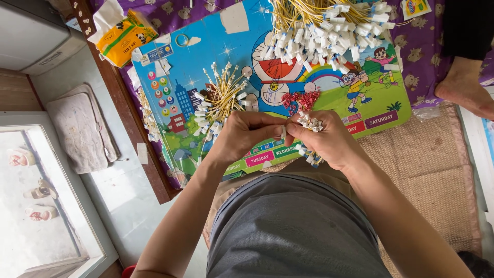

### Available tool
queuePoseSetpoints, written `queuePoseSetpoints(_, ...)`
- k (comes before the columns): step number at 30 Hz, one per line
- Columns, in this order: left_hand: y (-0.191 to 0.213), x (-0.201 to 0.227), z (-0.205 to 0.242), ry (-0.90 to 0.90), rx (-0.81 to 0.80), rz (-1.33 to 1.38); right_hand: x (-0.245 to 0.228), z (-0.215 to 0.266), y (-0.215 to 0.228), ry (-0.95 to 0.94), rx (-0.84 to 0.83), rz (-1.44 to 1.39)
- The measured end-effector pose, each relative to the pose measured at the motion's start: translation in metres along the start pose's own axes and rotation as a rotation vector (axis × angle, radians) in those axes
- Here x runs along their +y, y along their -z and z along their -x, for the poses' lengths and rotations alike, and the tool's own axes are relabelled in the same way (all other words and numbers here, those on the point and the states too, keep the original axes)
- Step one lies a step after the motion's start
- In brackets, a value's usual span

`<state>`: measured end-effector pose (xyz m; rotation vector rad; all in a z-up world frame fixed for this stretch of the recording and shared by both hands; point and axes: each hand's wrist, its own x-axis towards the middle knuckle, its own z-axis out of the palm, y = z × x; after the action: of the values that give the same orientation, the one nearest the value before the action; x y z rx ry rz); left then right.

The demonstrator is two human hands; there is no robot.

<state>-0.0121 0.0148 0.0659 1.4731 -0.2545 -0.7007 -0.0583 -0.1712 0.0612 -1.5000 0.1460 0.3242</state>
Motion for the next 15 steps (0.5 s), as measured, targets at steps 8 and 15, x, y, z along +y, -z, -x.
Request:
queuePoseSetpoints(8,0.004,-0.037,0.003,0.077,0.032,-0.071,0.044,-0.019,0.025,-0.263,0.002,-0.462)
queuePoseSetpoints(15,-0.067,-0.033,-0.014,0.226,0.188,-0.380,0.067,-0.031,0.044,-0.491,0.014,-0.601)
